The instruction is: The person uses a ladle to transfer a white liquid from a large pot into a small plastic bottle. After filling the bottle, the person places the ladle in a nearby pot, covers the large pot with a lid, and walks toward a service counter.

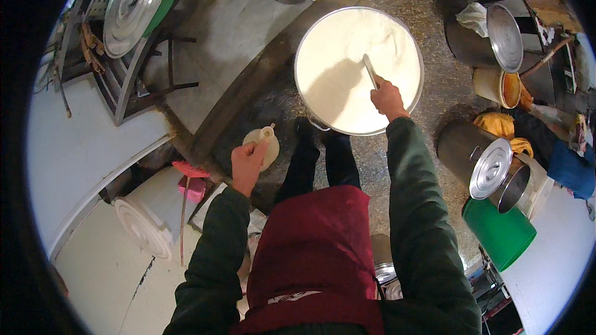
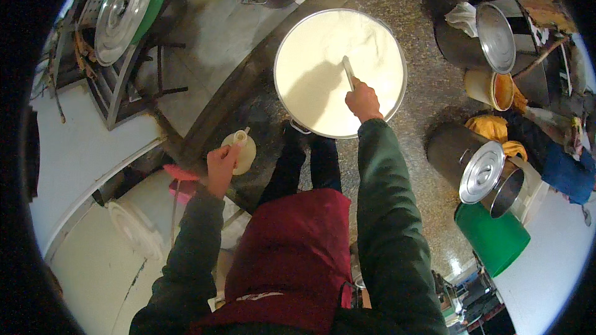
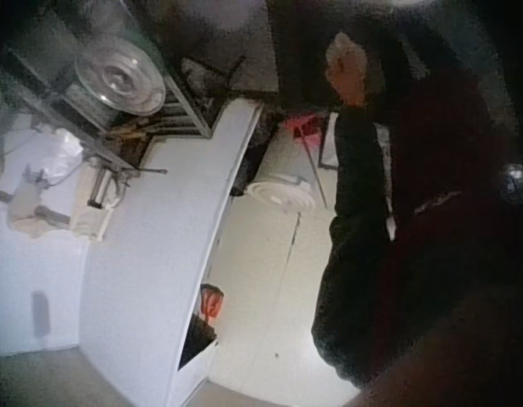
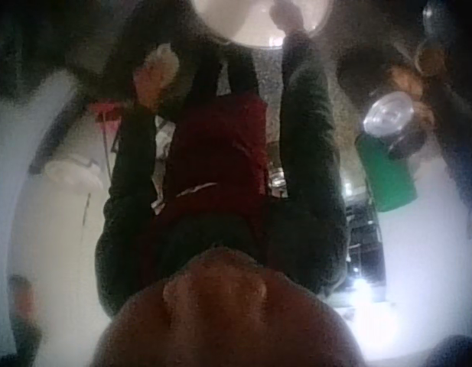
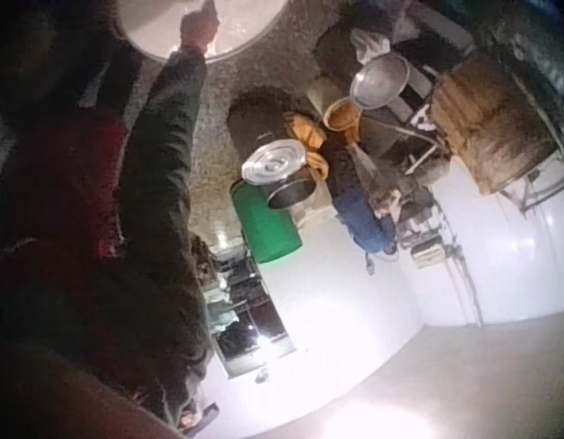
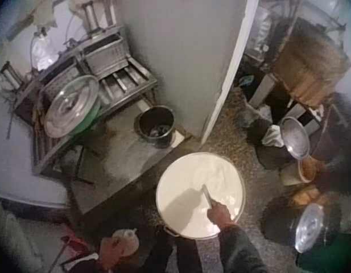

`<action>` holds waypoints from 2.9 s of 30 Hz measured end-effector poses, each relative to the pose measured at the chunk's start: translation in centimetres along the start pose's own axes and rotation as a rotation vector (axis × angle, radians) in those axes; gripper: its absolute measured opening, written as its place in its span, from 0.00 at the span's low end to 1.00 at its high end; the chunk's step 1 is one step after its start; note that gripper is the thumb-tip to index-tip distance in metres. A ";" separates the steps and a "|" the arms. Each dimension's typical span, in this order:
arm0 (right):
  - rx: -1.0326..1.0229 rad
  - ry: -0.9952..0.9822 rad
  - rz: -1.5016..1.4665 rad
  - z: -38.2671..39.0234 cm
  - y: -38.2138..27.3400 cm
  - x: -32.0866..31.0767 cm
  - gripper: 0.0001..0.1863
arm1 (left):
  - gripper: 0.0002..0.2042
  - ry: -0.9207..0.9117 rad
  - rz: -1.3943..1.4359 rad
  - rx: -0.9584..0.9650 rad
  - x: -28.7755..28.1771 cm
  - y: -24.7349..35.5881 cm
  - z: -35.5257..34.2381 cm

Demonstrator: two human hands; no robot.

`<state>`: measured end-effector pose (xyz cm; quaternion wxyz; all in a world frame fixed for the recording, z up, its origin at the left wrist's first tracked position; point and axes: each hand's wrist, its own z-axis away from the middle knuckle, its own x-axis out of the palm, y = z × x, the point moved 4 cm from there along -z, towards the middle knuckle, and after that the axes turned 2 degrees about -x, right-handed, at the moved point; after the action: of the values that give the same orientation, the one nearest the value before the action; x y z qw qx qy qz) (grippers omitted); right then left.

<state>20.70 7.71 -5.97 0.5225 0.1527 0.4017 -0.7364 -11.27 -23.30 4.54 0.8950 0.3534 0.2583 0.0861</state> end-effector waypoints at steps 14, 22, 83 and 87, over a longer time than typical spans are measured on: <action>-0.027 0.017 -0.028 12.4 5.4 8.4 0.38 | 0.33 -0.246 -0.491 0.058 8.9 11.9 -8.5; 0.088 0.076 -0.378 25.8 8.7 8.6 0.35 | 0.27 -0.321 -1.022 0.215 19.8 15.5 -12.5; -0.053 0.021 0.068 1.8 2.5 4.6 0.37 | 0.28 -0.199 -0.156 0.224 6.7 7.8 -3.2; -0.063 0.016 -0.031 6.4 4.0 7.1 0.39 | 0.28 -0.280 -0.423 0.058 9.2 10.0 -5.9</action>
<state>22.61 -2.17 -8.25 0.5122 0.1357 0.4313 -0.7302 -6.24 -9.37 3.96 0.9097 0.3254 0.2024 -0.1601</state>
